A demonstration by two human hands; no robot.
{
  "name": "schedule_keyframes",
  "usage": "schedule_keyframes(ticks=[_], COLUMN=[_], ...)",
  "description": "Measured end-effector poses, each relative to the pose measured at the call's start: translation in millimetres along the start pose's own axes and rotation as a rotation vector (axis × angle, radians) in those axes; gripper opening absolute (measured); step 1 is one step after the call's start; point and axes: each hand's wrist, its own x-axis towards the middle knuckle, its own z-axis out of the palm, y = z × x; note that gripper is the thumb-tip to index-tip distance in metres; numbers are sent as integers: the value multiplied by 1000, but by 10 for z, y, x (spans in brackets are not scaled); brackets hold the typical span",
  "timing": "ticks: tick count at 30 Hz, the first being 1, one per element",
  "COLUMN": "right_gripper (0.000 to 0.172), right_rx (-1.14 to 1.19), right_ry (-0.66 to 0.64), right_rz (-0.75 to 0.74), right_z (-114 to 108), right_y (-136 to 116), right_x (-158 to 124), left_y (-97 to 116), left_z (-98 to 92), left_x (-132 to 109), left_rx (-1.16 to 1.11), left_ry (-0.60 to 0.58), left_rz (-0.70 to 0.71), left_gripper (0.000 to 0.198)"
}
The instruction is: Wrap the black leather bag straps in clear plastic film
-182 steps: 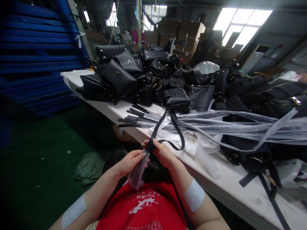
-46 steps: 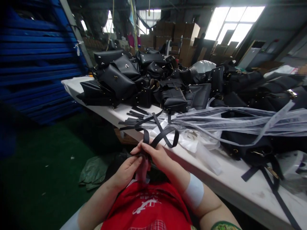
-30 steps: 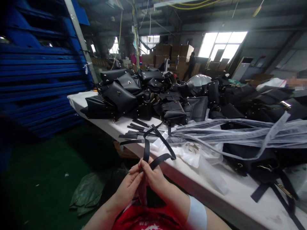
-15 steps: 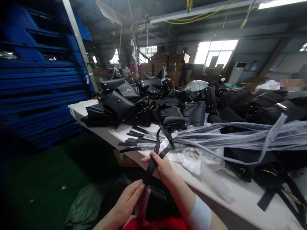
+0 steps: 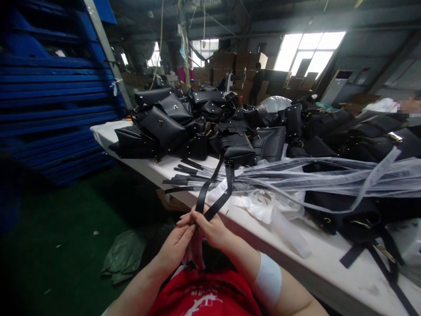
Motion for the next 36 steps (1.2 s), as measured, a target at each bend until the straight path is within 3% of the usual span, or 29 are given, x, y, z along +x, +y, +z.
schedule_keyframes(ticks=[5, 8, 10, 12, 14, 17, 21, 29, 36], right_gripper=[33, 33, 33, 32, 32, 33, 33, 31, 34], right_rx=[237, 376, 438, 447, 427, 399, 310, 150, 173], right_ry=[148, 156, 166, 204, 245, 267, 267, 237, 199], right_rz=[137, 181, 197, 203, 203, 205, 198, 72, 106], right_z=[-100, -125, -128, -133, -147, -176, -215, -216, -152], right_y=[21, -3, -42, -83, -115, -137, -122, -13, -120], right_x=[97, 135, 138, 132, 129, 136, 146, 170, 212], left_y=[-14, -129, -254, -381, -473, -512, -447, -324, 104], left_z=[-33, -121, -200, -276, -335, -376, -341, -205, -13], left_x=[53, 163, 234, 277, 285, 256, 213, 208, 248], left_rx=[-340, -498, -440, -304, -193, -134, -76, -183, -270], left_ry=[-38, -54, -23, -67, -197, -390, -508, -308, -170], left_rz=[-54, -76, -90, -173, -261, -286, -301, -246, -74], left_gripper=[45, 44, 39, 36, 38, 40, 44, 48, 54])
